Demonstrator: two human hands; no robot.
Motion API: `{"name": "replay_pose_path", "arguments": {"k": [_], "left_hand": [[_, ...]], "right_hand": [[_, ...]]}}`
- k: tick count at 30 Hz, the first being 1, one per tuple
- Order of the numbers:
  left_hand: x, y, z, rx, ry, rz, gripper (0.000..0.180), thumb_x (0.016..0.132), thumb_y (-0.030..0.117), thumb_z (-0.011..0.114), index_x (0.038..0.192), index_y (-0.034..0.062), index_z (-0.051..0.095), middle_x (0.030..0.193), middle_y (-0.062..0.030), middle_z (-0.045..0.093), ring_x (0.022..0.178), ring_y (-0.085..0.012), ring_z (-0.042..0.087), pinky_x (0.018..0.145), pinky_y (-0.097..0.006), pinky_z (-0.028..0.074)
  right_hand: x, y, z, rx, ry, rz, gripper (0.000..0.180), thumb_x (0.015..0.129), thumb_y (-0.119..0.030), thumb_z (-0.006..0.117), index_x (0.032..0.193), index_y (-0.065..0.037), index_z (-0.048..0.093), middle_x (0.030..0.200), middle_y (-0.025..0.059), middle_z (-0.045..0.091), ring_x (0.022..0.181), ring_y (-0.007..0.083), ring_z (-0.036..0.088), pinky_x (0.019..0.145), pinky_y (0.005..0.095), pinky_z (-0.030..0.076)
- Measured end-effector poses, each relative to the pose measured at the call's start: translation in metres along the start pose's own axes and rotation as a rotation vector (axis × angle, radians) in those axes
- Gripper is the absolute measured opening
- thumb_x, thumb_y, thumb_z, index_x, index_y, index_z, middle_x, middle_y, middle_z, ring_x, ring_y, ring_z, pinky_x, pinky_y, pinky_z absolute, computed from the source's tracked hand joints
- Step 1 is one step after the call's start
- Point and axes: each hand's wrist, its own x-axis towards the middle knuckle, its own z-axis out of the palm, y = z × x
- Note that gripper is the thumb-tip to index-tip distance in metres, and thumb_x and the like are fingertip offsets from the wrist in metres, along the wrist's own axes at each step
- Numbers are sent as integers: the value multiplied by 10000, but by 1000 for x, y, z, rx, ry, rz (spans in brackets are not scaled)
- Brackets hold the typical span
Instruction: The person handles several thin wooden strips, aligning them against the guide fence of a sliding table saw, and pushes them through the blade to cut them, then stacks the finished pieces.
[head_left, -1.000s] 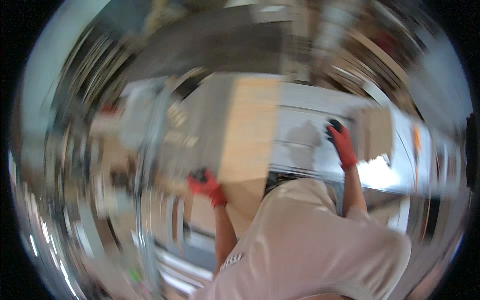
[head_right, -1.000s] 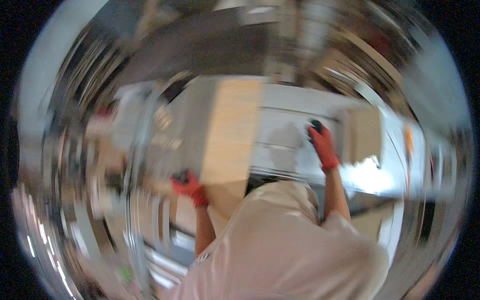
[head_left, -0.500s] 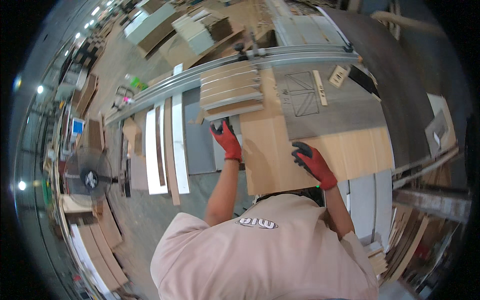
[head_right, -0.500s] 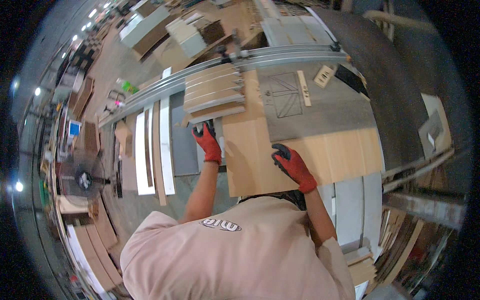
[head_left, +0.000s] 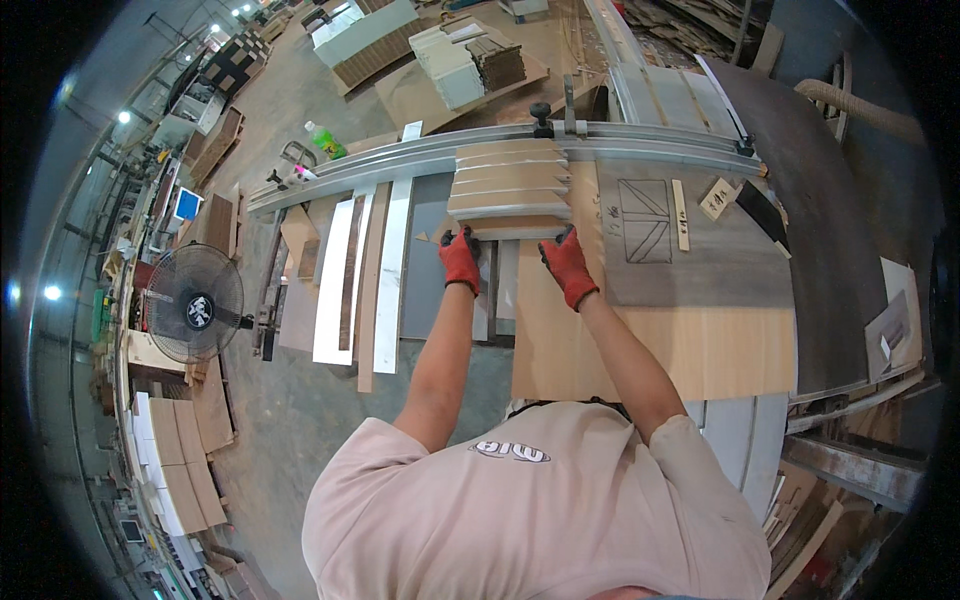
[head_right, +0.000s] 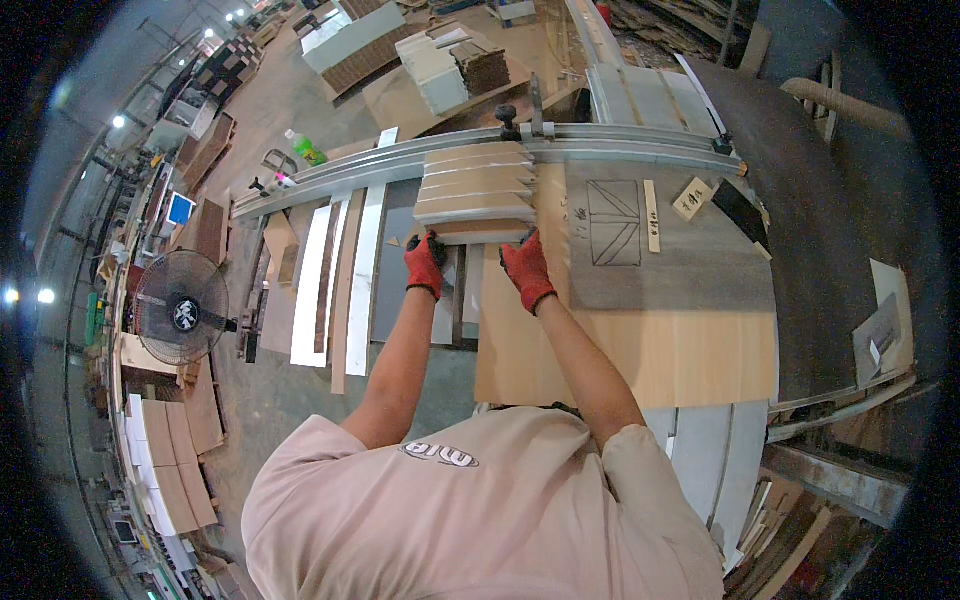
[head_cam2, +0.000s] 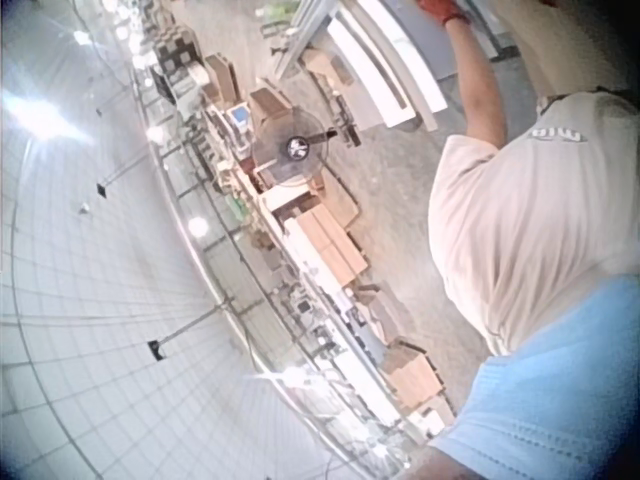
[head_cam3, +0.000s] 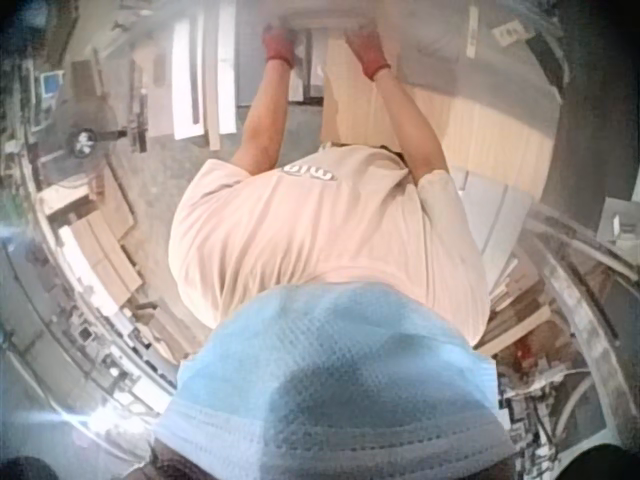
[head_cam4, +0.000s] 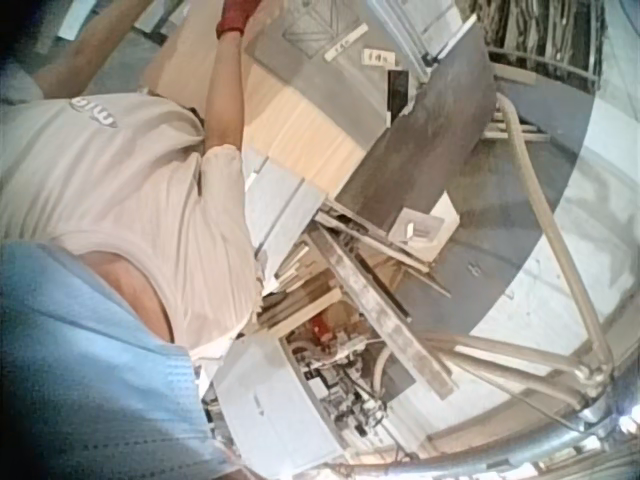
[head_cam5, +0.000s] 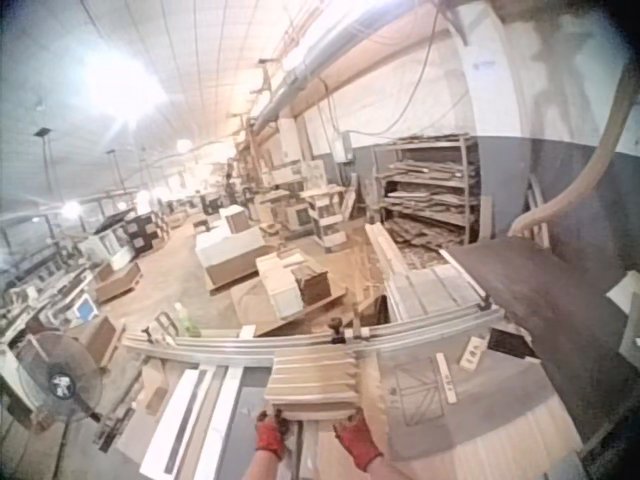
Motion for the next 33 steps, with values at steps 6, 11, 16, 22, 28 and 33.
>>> {"name": "replay_pose_path", "arguments": {"k": [6,11,16,22,28,33], "left_hand": [[-22,13,2,-126,132,52,268,860,154,726,1085,77,603,815,-32,644,625,-161,597,532,-294,482],[-86,33,1,-206,-70,59,332,891,120,687,1197,41,586,1039,-82,653,858,-204,645,747,-343,576],[-194,28,5,-171,-269,285,418,865,-45,659,1259,5,527,1168,-88,618,944,-188,631,822,-325,554],[-253,52,-5,678,-730,463,408,771,-93,679,1136,41,559,1146,-102,628,1062,-189,597,917,-310,458],[-255,110,38,355,-883,149,565,834,-20,657,1369,-8,474,1318,-127,585,1251,-217,537,1032,-327,416],[-282,151,92,314,-921,94,629,864,69,699,1416,-31,415,1324,-150,574,1245,-211,531,1007,-308,431]], "right_hand": [[10,22,-10,21,-18,-169,368,865,-177,665,1135,-54,447,850,51,571,663,156,566,566,322,490],[-21,-5,-29,891,-246,391,426,910,-315,652,1235,-85,500,1019,93,564,833,224,601,700,357,551],[-71,-48,-42,1206,-179,670,367,874,-336,717,1127,-84,635,1043,95,595,874,236,630,771,368,573],[-104,-100,-108,1020,-215,146,267,870,-92,701,1123,-34,637,963,26,674,877,131,649,757,310,566],[-140,-154,-151,578,-353,-35,341,836,-127,741,1149,-35,645,911,-6,661,769,70,582,667,227,487],[-163,-184,-169,277,-465,63,419,811,-203,767,1192,-83,641,806,-35,606,633,38,497,538,217,421]]}}
